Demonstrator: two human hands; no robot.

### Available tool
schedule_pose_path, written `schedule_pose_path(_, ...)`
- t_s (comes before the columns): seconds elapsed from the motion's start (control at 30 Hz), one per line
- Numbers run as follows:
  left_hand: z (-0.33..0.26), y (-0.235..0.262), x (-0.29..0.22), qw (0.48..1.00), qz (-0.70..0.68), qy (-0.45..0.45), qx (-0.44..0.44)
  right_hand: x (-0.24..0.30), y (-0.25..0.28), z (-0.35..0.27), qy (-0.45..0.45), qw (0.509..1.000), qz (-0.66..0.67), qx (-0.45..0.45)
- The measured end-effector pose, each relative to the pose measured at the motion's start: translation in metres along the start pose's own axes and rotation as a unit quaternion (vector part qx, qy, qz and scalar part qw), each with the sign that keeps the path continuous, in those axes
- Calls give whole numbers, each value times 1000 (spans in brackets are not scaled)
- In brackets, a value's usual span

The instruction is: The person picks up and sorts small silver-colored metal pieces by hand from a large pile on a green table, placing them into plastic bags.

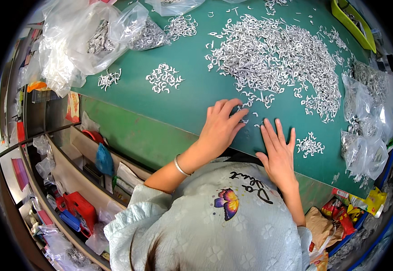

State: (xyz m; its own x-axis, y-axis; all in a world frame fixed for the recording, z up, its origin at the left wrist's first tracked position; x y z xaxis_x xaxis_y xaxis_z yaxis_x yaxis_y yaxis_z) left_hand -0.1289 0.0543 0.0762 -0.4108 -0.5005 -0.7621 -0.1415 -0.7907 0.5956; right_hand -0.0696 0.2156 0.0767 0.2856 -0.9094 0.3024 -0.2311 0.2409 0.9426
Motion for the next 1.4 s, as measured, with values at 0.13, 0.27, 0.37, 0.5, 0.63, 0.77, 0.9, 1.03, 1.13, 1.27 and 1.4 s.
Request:
schedule_pose_path(0.13,-5,2,7,1000,2,7,10,-9,9,-12,-7,999,14,-47)
schedule_pose_path(0.27,-2,-6,0,999,17,-26,29,4,1,3,-7,1000,9,-23)
schedule_pose_path(0.37,-6,-1,6,1000,2,-2,28,-8,-5,-9,-23,999,-30,-13)
schedule_pose_path(0.5,-7,1,-1,1000,24,-6,18,-11,-12,-23,-46,999,-17,-3)
schedule_pose_path(0.63,-2,-4,5,998,67,-16,-5,6,-18,-20,25,999,37,-8)
schedule_pose_path(0.77,0,4,3,996,71,5,-53,6,4,18,24,998,28,-59)
schedule_pose_path(0.9,-17,-1,-11,999,2,-11,-40,10,-1,25,59,998,-28,-7)
schedule_pose_path(1.03,-27,3,0,998,8,31,-46,-14,1,-6,-4,998,-67,15)
schedule_pose_path(1.13,-17,9,0,993,62,47,-90,-16,11,-15,-33,997,-75,-7)
schedule_pose_path(1.27,-7,-3,2,993,83,30,-82,6,19,17,28,999,0,-34)
schedule_pose_path(1.4,-11,-4,-1,996,48,19,-65,26,8,38,111,993,28,-23)
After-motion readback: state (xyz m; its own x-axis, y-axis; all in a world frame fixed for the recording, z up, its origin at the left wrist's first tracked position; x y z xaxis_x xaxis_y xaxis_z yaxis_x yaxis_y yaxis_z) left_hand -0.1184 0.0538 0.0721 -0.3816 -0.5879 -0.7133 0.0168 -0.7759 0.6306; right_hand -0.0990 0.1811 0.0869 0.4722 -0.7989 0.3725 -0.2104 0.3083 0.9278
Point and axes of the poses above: each hand's wrist, its own z-axis towards the middle knuckle, its own y-axis out of the back of the hand, x = y × z, the point moved 6 cm from there along z, towards the middle knuckle, and after that the axes turned 7 degrees about -z, right-handed, at the moved point
